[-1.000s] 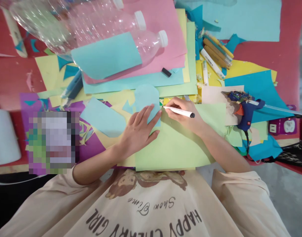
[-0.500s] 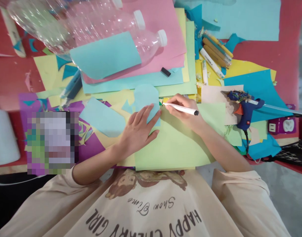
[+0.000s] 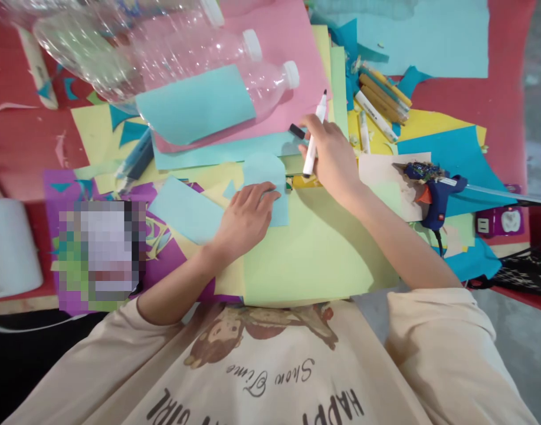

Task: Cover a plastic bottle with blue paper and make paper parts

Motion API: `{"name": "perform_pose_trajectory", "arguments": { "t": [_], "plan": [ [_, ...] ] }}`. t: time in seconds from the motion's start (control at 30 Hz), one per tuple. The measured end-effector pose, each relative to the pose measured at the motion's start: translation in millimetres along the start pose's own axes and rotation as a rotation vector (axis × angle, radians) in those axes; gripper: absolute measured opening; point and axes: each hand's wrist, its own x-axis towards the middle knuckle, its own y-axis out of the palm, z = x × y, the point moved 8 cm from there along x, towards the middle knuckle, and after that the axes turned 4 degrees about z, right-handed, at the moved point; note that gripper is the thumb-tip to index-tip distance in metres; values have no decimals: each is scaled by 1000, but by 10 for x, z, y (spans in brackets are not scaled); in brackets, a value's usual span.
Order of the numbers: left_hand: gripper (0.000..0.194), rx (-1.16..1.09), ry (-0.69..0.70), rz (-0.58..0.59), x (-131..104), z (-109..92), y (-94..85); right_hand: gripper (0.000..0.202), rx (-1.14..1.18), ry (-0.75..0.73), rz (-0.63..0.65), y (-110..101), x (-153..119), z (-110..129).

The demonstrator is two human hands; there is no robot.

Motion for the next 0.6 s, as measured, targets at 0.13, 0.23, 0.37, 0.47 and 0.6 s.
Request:
{"name": "perform_pose_trajectory", "arguments": {
  "t": [0.13, 0.23, 0.37, 0.47, 0.6],
  "plan": [
    [43, -154, 1, 25, 62, 65, -73, 31, -72, 40, 21, 186, 298, -141],
    [36, -302, -88, 53, 92, 181, -138, 27, 27, 48, 25, 179, 300, -48],
    [28, -654, -156, 52, 128, 299, -205, 24, 215, 5, 70, 46, 15, 296],
    [40, -918, -133, -37, 125, 339, -269, 29, 496, 38, 133, 23, -293, 472],
    [30, -1086, -12, -120, 86, 276, -315, 31, 599, 92, 183, 62, -584, 546]
  ]
}}
